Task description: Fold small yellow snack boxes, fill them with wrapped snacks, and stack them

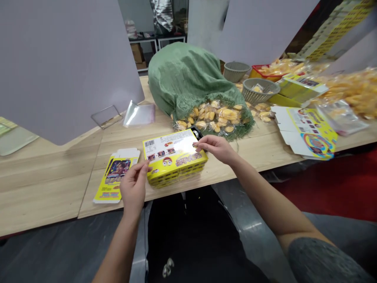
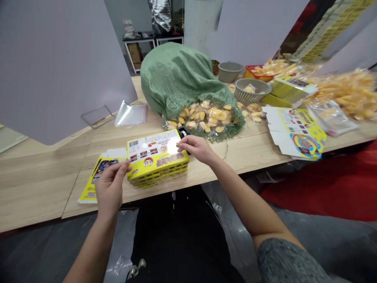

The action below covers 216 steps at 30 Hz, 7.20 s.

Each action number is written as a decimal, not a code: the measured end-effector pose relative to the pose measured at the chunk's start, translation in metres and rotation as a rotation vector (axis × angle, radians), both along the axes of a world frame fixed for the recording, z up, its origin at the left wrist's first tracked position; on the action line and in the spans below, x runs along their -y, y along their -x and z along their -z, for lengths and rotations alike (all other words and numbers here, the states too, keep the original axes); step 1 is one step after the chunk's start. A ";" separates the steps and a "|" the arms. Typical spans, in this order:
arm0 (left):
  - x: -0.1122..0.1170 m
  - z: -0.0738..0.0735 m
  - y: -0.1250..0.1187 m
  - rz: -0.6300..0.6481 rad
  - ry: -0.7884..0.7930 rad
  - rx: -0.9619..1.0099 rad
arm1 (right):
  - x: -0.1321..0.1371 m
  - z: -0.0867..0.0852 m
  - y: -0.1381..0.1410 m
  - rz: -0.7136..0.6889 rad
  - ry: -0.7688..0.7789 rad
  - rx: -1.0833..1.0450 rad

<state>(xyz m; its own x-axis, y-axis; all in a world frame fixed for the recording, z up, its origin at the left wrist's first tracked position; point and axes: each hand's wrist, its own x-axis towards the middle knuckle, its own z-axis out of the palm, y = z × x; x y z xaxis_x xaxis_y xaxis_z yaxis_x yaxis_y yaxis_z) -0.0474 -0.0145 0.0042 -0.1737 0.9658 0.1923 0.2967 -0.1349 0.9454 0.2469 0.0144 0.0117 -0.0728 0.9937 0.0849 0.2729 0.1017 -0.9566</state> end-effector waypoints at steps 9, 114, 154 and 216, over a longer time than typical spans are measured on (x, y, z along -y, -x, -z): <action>-0.022 -0.019 0.013 0.101 0.097 -0.137 | -0.006 -0.002 -0.004 -0.004 -0.023 0.007; -0.015 0.000 -0.014 0.199 0.280 -0.420 | 0.010 0.020 0.018 0.147 0.234 0.194; -0.036 -0.014 -0.005 0.580 -0.012 -0.811 | 0.022 0.019 -0.002 -0.266 -0.211 0.638; -0.024 0.019 -0.009 0.201 0.388 0.472 | 0.007 0.027 0.059 0.383 0.531 -0.528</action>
